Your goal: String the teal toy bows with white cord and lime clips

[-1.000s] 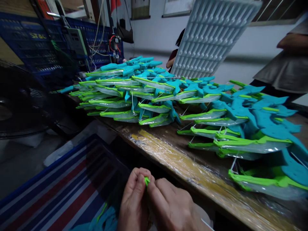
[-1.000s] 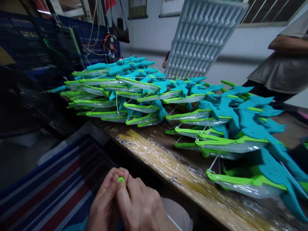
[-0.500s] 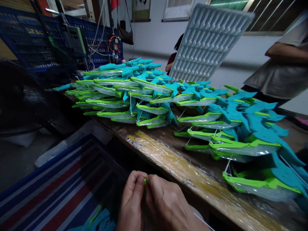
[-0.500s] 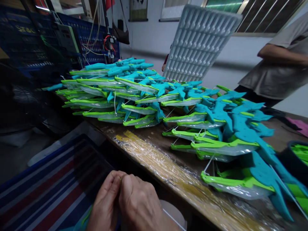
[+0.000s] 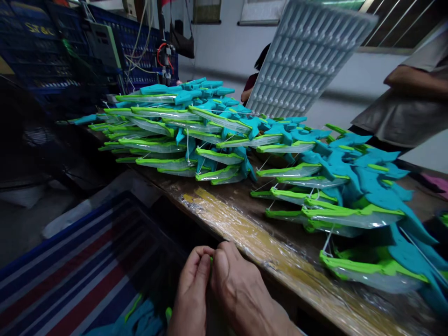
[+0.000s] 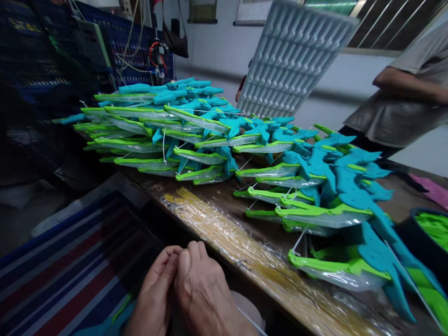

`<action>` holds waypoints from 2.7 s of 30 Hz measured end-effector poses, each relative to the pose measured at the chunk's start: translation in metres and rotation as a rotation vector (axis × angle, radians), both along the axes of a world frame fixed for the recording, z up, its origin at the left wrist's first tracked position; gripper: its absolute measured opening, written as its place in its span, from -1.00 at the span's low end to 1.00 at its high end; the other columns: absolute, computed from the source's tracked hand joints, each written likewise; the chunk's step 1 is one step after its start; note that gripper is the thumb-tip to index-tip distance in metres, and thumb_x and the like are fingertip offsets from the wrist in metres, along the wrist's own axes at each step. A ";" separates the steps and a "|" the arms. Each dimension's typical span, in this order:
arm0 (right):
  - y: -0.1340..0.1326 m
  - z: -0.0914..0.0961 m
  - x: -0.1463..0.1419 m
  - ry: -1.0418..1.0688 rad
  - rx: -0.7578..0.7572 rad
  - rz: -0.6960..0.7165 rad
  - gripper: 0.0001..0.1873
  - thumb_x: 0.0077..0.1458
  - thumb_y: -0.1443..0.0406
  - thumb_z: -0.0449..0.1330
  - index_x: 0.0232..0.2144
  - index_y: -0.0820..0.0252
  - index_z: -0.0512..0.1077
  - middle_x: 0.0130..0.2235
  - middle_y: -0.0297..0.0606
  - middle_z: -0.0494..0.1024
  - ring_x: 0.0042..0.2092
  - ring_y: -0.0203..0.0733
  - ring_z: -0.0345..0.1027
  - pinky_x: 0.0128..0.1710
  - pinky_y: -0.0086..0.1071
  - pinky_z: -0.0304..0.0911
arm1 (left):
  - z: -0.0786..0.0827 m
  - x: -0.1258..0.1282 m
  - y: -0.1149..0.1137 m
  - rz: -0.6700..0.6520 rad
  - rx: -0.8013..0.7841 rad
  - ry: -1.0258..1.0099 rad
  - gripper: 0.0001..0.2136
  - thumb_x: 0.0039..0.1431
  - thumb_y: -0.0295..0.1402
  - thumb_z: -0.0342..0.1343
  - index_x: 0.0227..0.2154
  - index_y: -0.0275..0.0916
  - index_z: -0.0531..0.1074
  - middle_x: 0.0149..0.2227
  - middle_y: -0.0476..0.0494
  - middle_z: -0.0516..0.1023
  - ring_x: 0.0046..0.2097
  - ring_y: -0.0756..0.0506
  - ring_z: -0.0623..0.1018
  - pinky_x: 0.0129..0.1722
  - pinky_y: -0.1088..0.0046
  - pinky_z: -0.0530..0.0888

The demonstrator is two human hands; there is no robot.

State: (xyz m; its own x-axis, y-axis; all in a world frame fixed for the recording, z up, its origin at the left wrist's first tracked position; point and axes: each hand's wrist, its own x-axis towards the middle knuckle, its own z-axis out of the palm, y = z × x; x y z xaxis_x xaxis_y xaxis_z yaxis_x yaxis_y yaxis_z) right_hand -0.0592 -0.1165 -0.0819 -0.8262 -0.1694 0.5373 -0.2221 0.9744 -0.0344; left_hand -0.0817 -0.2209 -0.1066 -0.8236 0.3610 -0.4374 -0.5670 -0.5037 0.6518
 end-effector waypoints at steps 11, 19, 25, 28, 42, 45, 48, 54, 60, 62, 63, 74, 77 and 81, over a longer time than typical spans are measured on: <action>0.043 0.054 -0.034 0.139 -0.085 0.058 -0.77 0.31 0.49 -0.12 -0.37 0.14 0.15 -0.42 -0.34 0.22 -0.44 -0.23 0.10 -0.49 -0.35 -0.02 | -0.011 -0.002 0.005 -0.151 0.115 -0.026 -0.68 0.05 -0.06 0.38 -0.33 -0.19 0.50 -0.51 0.08 0.44 -0.58 0.10 0.35 -0.54 0.56 0.31; 0.033 0.001 -0.002 -0.130 -0.451 0.144 -0.82 0.34 0.46 -0.08 -0.30 0.14 0.19 -0.36 -0.31 0.34 -0.40 -0.27 0.24 -0.42 -0.41 0.14 | -0.015 -0.007 -0.006 -0.208 0.103 0.020 -0.68 -0.01 -0.17 0.44 -0.51 -0.24 0.44 -0.51 0.08 0.39 -0.56 0.10 0.34 -0.58 0.59 0.23; 0.033 0.007 0.014 -0.334 -0.916 0.285 -0.86 0.31 0.41 0.05 -0.31 0.17 0.36 -0.23 -0.25 0.41 -0.22 -0.26 0.34 -0.24 -0.41 0.27 | -0.024 -0.002 -0.004 -0.169 0.026 0.083 -0.73 0.03 -0.16 0.42 -0.43 -0.23 0.51 -0.48 0.05 0.42 -0.50 0.08 0.35 -0.51 0.58 0.30; 0.031 0.005 0.011 -0.460 -1.255 0.181 -0.88 0.23 0.31 0.21 -0.39 0.18 0.42 -0.33 -0.31 0.43 -0.32 -0.29 0.36 -0.33 -0.43 0.28 | -0.021 -0.003 -0.004 -0.187 0.009 0.136 -0.72 0.02 -0.15 0.41 -0.44 -0.24 0.52 -0.50 0.05 0.41 -0.52 0.07 0.34 -0.52 0.57 0.30; 0.006 -0.004 0.000 -0.744 -1.930 -0.129 -0.31 -0.31 -0.18 0.49 -0.54 0.19 0.25 -0.67 -0.44 0.39 -0.65 -0.34 0.33 -0.64 -0.55 0.12 | -0.020 -0.007 -0.012 -0.234 0.115 0.233 -0.78 0.12 -0.19 0.33 -0.41 -0.27 0.60 -0.42 -0.01 0.39 -0.45 0.05 0.34 -0.48 0.56 0.31; 0.003 -0.008 0.001 -0.694 -1.877 -0.151 -0.31 -0.24 -0.20 0.45 -0.52 0.18 0.23 -0.65 -0.44 0.41 -0.64 -0.35 0.34 -0.62 -0.55 0.12 | -0.021 -0.005 -0.011 -0.187 0.108 0.190 -0.76 0.10 -0.17 0.35 -0.38 -0.27 0.60 -0.43 -0.02 0.41 -0.44 0.05 0.34 -0.48 0.56 0.32; 0.006 -0.007 0.004 -0.732 -1.826 -0.086 -0.38 -0.11 -0.16 0.41 -0.47 0.18 0.25 -0.62 -0.41 0.43 -0.60 -0.30 0.38 -0.59 -0.52 0.16 | -0.019 -0.004 -0.009 -0.183 0.088 0.156 -0.75 0.09 -0.17 0.36 -0.43 -0.28 0.57 -0.49 -0.01 0.41 -0.48 0.05 0.34 -0.49 0.56 0.31; 0.030 0.003 0.017 -0.559 -1.071 0.243 -0.80 0.39 0.25 0.00 -0.26 0.16 0.36 -0.38 -0.29 0.47 -0.38 -0.24 0.42 -0.35 -0.37 0.30 | -0.021 -0.006 -0.006 -0.218 0.104 0.079 -0.73 0.04 -0.16 0.40 -0.43 -0.28 0.54 -0.53 0.01 0.42 -0.51 0.07 0.34 -0.51 0.58 0.29; 0.038 -0.002 0.018 -0.370 -0.642 0.344 -0.75 0.39 0.40 -0.03 -0.28 0.20 0.43 -0.36 -0.24 0.44 -0.38 -0.25 0.32 -0.39 -0.42 0.25 | -0.023 -0.007 -0.006 -0.236 0.137 0.059 -0.76 0.08 -0.21 0.38 -0.42 -0.27 0.53 -0.53 0.03 0.39 -0.50 0.08 0.32 -0.50 0.61 0.26; 0.034 -0.002 0.016 -0.339 -0.823 0.326 -0.79 0.37 0.38 0.04 -0.30 0.20 0.45 -0.38 -0.26 0.46 -0.38 -0.26 0.36 -0.36 -0.43 0.29 | -0.020 -0.008 -0.006 -0.244 0.140 0.054 -0.75 0.05 -0.21 0.40 -0.44 -0.28 0.53 -0.51 0.02 0.42 -0.48 0.08 0.34 -0.47 0.61 0.29; 0.032 -0.002 0.015 -0.367 -0.957 0.299 -0.82 0.35 0.36 0.09 -0.30 0.20 0.46 -0.38 -0.28 0.47 -0.39 -0.27 0.38 -0.38 -0.44 0.30 | -0.018 -0.009 -0.006 -0.237 0.142 0.050 -0.75 0.03 -0.21 0.42 -0.45 -0.29 0.54 -0.49 0.01 0.43 -0.46 0.07 0.36 -0.45 0.61 0.31; 0.017 -0.011 0.014 -0.079 -0.863 0.161 -0.88 0.26 0.44 0.12 -0.30 0.16 0.40 -0.39 -0.33 0.45 -0.40 -0.32 0.38 -0.41 -0.50 0.28 | -0.024 -0.013 -0.008 -0.251 0.155 0.019 -0.74 -0.09 -0.24 0.49 -0.39 -0.26 0.59 -0.46 0.00 0.46 -0.47 0.07 0.39 -0.45 0.59 0.34; 0.014 -0.013 0.015 -0.056 -0.811 0.141 -0.86 0.25 0.47 0.09 -0.30 0.16 0.37 -0.37 -0.32 0.43 -0.38 -0.30 0.38 -0.39 -0.48 0.28 | -0.024 -0.012 -0.009 -0.248 0.168 0.006 -0.73 -0.09 -0.23 0.49 -0.40 -0.26 0.59 -0.46 -0.01 0.46 -0.46 0.05 0.39 -0.44 0.58 0.36; 0.012 -0.014 0.019 -0.066 -0.808 0.150 -0.84 0.26 0.47 0.06 -0.30 0.15 0.37 -0.37 -0.32 0.42 -0.38 -0.30 0.37 -0.40 -0.47 0.27 | -0.020 -0.011 -0.009 -0.264 0.188 0.025 -0.76 -0.02 -0.22 0.45 -0.42 -0.26 0.57 -0.46 -0.02 0.45 -0.47 0.05 0.39 -0.44 0.56 0.37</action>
